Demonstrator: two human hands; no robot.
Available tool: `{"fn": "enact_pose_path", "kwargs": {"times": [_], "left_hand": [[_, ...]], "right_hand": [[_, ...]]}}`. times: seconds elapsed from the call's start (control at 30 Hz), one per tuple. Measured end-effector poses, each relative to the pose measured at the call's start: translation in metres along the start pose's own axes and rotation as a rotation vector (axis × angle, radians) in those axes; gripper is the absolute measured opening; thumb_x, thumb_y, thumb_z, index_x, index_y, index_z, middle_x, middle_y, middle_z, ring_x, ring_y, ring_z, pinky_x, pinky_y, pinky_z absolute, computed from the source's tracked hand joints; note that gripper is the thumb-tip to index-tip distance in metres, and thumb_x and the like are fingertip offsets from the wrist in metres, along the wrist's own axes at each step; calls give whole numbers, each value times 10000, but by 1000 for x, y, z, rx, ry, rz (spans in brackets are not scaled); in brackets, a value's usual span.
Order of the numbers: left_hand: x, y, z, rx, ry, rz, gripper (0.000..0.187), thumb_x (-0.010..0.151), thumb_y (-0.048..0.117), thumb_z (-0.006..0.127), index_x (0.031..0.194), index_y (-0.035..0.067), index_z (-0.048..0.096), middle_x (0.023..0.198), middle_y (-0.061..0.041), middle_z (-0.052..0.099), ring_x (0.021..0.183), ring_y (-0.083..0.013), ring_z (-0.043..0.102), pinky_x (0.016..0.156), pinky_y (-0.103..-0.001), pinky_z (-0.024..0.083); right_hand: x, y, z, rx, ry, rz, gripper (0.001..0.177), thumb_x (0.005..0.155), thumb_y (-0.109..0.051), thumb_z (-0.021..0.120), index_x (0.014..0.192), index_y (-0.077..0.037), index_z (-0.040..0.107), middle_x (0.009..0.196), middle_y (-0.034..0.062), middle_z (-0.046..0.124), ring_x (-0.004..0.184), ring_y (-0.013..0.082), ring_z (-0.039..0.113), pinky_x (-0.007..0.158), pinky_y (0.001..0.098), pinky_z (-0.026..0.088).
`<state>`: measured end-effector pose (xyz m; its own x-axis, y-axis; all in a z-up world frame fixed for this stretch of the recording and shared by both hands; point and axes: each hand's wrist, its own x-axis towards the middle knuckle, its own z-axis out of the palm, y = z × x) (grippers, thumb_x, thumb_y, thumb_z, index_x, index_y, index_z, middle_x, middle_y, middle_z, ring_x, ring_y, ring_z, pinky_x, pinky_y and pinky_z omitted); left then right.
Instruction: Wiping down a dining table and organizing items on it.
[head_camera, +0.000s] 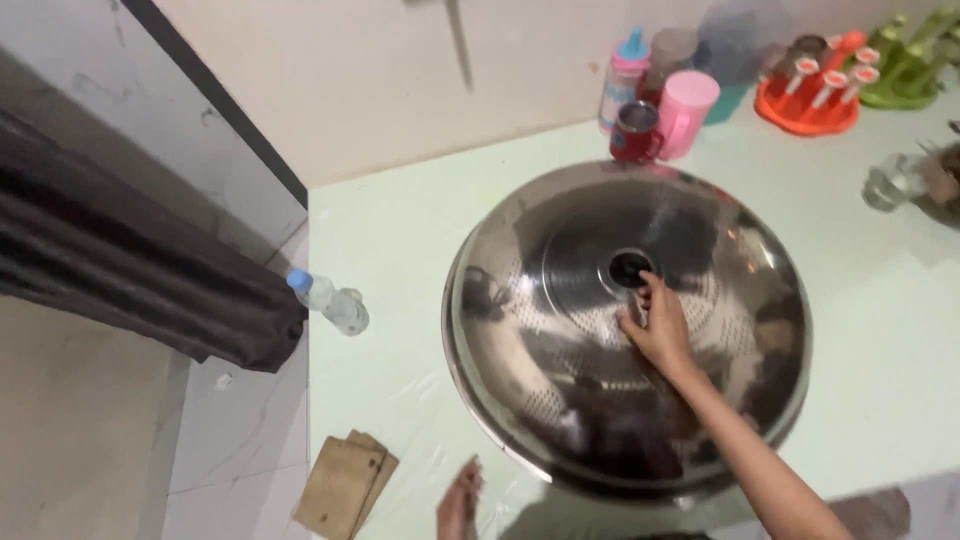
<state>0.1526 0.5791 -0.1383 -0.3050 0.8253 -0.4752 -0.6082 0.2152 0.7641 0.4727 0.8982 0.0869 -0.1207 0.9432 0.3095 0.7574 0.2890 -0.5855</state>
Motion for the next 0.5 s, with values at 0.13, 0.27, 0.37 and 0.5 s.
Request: {"fn": "enact_pose_path", "kwargs": {"times": [0.13, 0.27, 0.37, 0.5], "left_hand": [[-17, 69, -47, 543, 144, 472, 309, 953, 51, 571, 1229, -48, 669, 1411, -137, 671, 1312, -224, 589, 1098, -342, 435], [-30, 146, -96, 748, 140, 546, 449, 924, 128, 626, 1365, 40, 615, 1367, -127, 668, 1275, -262, 634, 1080, -353, 478], [-20, 185, -146, 1295, 327, 545, 610, 826, 221, 738, 1404, 99, 583, 1396, -199, 574, 1327, -372, 532, 1099, -426, 447], [-2, 208, -203, 1447, 384, 341, 977, 751, 411, 826, 1569, 121, 376, 1548, -347, 363, 1288, -520, 469, 1064, -525, 423]], "right_hand": [[-91, -33, -7, -93, 136, -191, 676, 810, -148, 766, 1410, -40, 473, 1386, 216, 560, 1287, 425, 519, 1096, 511, 419], [-178, -74, -14, -94, 146, -110, 666, 797, -112, 747, 1404, -57, 476, 1448, 224, 495, 1345, 451, 467, 1113, 535, 385], [-245, -104, -6, -21, 171, 73, 658, 815, -115, 736, 1416, -68, 473, 1497, 223, 401, 1361, 456, 430, 1084, 516, 401], [-326, -147, 11, 131, 167, 419, 619, 868, -119, 706, 1445, -115, 483, 1553, 185, 333, 1348, 406, 440, 1029, 480, 433]]}}
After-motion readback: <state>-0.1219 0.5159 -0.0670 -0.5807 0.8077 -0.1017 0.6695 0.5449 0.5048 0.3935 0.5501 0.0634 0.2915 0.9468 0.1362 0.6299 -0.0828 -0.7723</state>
